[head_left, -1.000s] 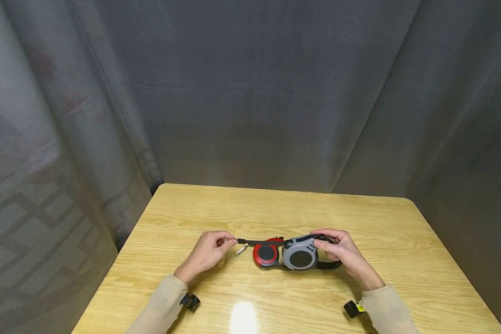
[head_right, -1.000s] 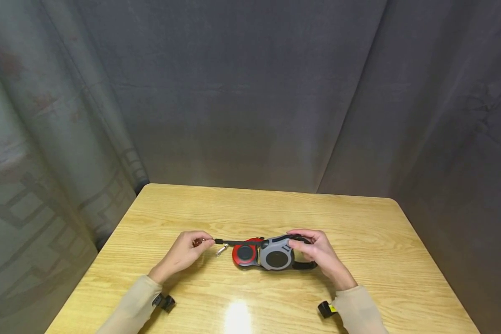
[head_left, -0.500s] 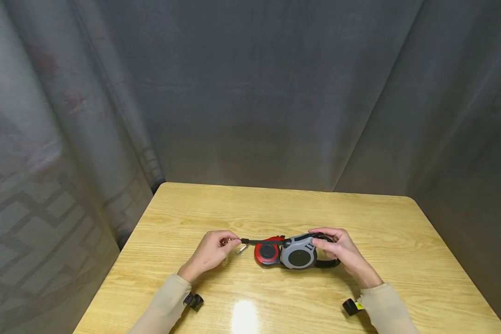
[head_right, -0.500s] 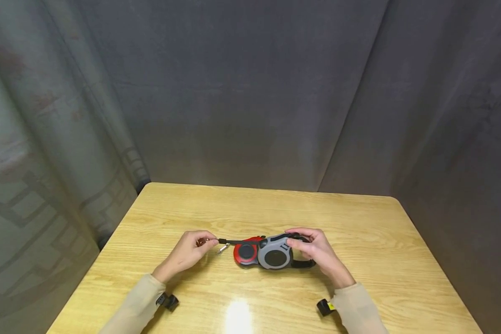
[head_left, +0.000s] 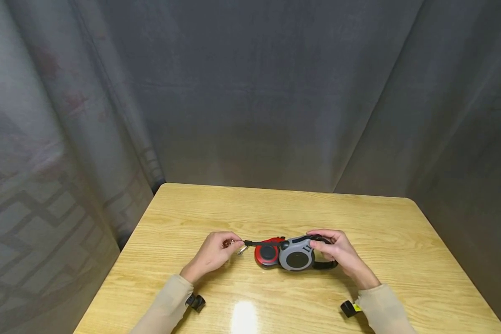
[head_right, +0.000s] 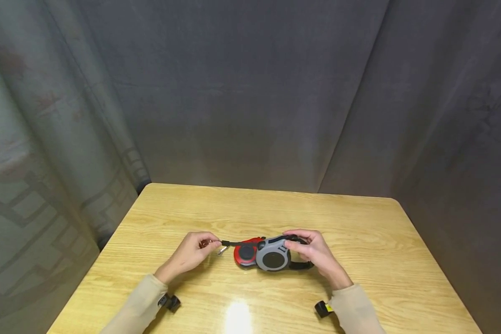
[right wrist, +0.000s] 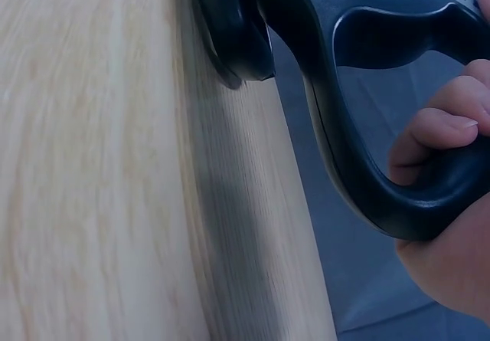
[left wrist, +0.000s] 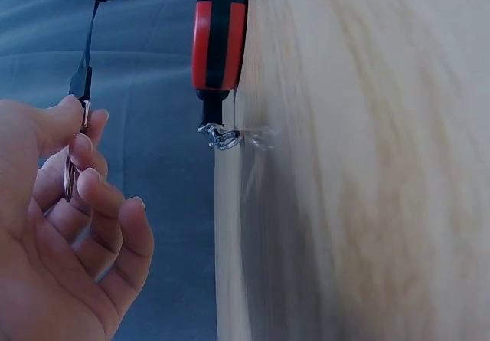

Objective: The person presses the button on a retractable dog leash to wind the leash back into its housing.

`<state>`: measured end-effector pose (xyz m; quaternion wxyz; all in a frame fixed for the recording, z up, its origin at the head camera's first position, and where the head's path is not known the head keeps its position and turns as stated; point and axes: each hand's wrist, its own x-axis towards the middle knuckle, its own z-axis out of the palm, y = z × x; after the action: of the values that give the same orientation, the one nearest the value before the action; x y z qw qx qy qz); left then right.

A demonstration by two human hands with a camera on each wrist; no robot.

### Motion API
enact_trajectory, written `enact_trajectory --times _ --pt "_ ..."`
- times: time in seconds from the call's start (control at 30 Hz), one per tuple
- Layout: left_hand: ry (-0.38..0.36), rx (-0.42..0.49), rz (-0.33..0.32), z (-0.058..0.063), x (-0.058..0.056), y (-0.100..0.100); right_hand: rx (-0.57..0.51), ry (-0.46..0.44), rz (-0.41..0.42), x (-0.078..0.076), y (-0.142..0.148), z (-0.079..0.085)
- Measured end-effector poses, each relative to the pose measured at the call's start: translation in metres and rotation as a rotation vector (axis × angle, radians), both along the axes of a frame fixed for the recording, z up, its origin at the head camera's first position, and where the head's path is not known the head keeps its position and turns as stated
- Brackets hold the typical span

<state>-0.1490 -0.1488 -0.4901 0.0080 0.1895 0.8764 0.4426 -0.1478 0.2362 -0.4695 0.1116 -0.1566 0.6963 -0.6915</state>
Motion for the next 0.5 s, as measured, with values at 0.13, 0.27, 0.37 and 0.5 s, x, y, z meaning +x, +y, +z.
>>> enact_trajectory --times 0.13,0.27,0.37,0.5 --pt "-0.005 0.000 -0.010 0.0005 0.0005 0.0010 0.000 0.001 0.000 0.0006 -0.0018 0.0004" --pt "-0.007 0.003 -0.015 0.0007 0.0004 0.0019 -0.005 0.002 -0.001 0.0004 -0.0023 -0.0004" --pt "-0.004 0.003 -0.017 0.0010 0.0001 0.0032 -0.006 0.010 0.005 -0.0008 -0.0021 -0.0017" --pt "-0.002 -0.003 -0.011 0.0015 0.0000 0.0049 -0.009 0.016 0.016 -0.0026 -0.0021 -0.0042"
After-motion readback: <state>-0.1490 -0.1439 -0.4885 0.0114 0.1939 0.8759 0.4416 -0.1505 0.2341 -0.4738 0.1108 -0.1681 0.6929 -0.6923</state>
